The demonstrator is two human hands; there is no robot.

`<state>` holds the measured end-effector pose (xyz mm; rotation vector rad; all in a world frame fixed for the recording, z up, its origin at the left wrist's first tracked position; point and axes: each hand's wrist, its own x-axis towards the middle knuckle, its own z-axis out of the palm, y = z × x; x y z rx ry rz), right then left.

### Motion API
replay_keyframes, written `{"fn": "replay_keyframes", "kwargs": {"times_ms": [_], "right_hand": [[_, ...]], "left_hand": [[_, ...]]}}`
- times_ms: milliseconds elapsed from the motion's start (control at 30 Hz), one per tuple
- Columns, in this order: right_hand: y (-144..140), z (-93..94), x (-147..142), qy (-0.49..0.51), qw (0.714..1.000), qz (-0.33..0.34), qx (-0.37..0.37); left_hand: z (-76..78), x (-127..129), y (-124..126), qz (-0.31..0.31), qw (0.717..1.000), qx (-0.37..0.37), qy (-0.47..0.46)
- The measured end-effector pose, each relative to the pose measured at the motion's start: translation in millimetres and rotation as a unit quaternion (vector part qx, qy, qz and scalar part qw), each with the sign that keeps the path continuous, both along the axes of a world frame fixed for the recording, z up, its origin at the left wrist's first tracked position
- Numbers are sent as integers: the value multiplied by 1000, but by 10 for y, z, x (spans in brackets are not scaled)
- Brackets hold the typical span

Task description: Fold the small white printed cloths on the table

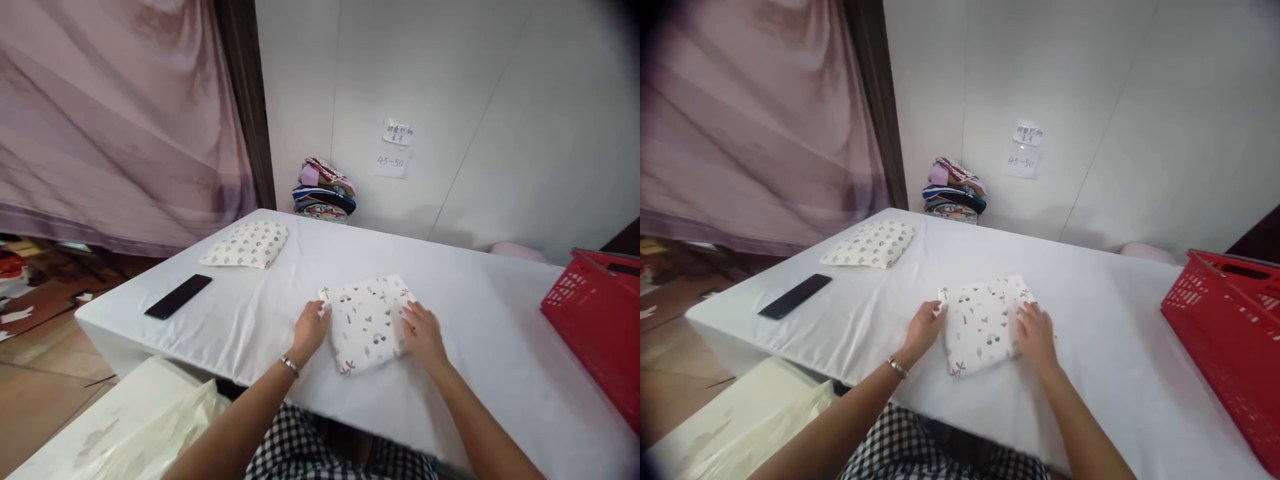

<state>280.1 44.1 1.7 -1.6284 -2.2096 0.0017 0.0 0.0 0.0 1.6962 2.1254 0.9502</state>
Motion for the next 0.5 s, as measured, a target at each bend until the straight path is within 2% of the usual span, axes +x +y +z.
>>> {"fn": "replay_keyframes", "kwargs": {"times_ms": [100, 167, 233, 367, 500], "right_hand": [[-241, -17, -384, -14, 995, 80, -61], [-349, -69, -560, -35, 987, 122, -98], [-405, -125, -633, -49, 983, 140, -108], [-412, -123, -593, -41, 980, 144, -134], [-231, 79, -587, -17, 975, 147, -164]], "left_hand": [[79, 37, 252, -71, 990, 78, 92], [78, 107, 436, -129, 976, 67, 160], [30, 176, 583, -161, 964, 21, 211], [-102, 224, 711, -159, 954, -34, 250], [-142, 199, 712, -158, 951, -25, 265]]}}
